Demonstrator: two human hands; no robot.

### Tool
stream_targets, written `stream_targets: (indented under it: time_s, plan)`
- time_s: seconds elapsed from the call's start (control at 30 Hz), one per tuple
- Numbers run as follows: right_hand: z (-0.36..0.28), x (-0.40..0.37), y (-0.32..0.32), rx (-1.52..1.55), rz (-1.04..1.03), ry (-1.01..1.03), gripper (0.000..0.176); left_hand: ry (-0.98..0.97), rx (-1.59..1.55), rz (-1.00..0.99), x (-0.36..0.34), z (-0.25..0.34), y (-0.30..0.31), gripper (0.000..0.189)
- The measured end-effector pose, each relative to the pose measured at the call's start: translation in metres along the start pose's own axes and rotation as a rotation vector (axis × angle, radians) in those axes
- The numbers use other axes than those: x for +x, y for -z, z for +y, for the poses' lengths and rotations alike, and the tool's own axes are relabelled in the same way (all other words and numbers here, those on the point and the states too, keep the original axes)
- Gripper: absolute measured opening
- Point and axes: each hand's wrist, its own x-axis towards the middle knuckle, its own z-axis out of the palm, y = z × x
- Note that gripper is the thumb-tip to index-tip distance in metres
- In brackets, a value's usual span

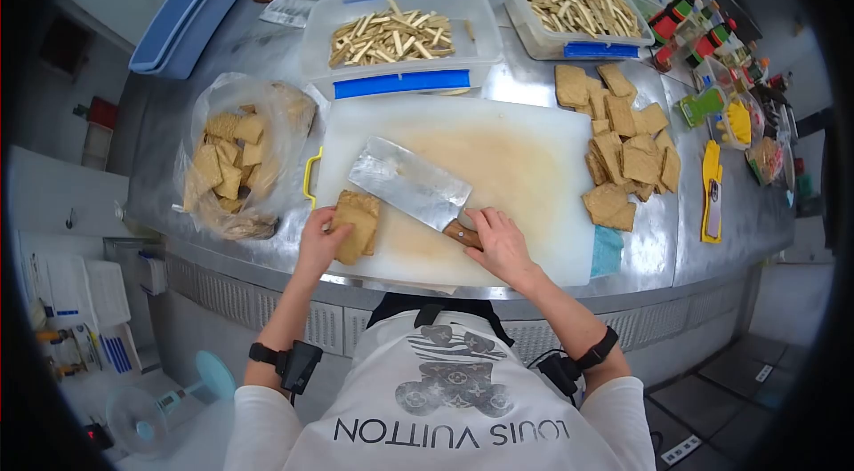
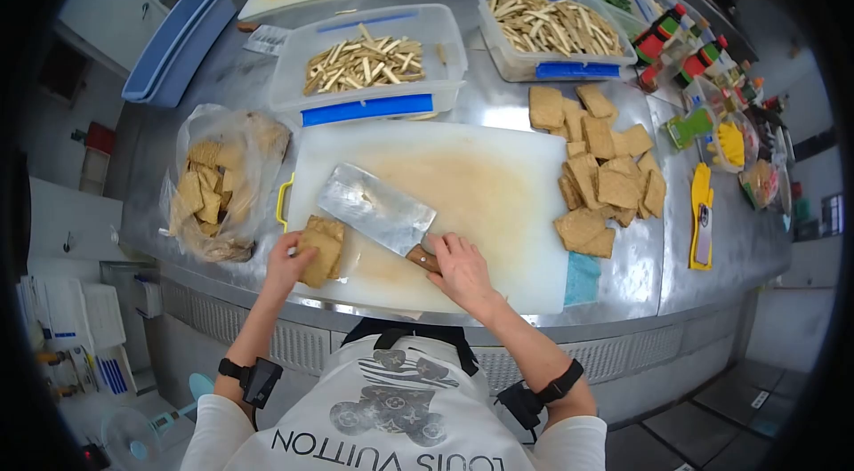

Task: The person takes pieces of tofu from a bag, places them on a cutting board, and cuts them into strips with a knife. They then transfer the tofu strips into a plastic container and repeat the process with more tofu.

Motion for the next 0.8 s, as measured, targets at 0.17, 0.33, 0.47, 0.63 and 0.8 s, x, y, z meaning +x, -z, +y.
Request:
stream_targets:
  time_s: [0.17,0.33,0.47,0.63,0.8]
  plan:
    - [0.015,-0.003,-0.013,-0.100,0.015,0.034,0.048,-0.237,0.361,-0.019,-0.021,0.024,-0.026,0.026]
    - [0.051,-0.017,0.009,-0.189,0.170,-0.019,0.046,-0.059,-0.104,-0.331,-0.014,0.036,-0.035,0.021]
    - [0.026,-0.011,0.025,-0.068,0.288,-0.104,0.044,0.056,-0.503,-0.589,-0.003,0.046,-0.052,0.019]
    - [-0.004,0.015,0.006,0.956,-0.097,-0.448,0.028,-0.065,-0.712,-0.774,0.005,0.068,-0.073,0.018]
    - [0.009,0.006,0.007,1.119,0.080,-0.634,0.020,0.036,-0.843,-0.683,0.019,0.058,-0.054,0.023]
